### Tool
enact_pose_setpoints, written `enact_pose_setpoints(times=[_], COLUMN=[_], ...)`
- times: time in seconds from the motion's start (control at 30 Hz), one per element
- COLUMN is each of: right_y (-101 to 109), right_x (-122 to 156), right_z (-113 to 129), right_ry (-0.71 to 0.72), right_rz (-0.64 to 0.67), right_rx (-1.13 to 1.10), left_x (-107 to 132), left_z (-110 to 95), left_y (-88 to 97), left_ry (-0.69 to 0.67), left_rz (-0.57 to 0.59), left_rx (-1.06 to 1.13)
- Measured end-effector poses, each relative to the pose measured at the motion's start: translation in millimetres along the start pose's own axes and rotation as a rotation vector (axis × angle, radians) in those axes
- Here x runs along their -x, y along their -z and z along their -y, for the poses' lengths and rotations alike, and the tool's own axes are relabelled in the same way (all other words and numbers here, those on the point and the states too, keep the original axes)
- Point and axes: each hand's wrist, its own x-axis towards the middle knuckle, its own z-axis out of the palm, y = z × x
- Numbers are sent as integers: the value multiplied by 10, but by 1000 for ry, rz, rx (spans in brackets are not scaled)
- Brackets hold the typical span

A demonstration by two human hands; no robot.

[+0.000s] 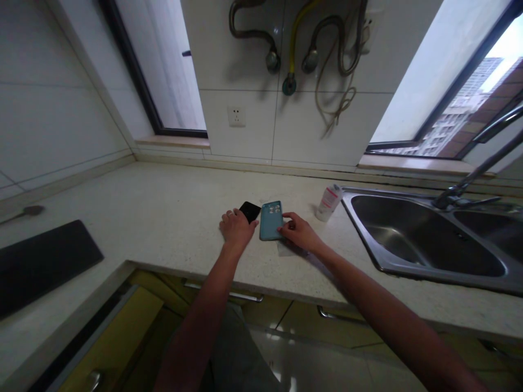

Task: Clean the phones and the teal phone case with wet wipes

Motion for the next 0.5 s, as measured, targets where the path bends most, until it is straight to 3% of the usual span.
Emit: enact_pose_setpoints(times=[0.3, 0.5], right_y=[20, 65], right_x=[124, 153], right_z=[169, 204], right_ry=[198, 278], right_rz=[152, 219], right_rx=[303, 366], left_x=[54, 57], left_z=[-42, -35], left_y=[-18, -71], left_ry=[29, 8], left_rz=[3, -13], left_rx=[-43, -54])
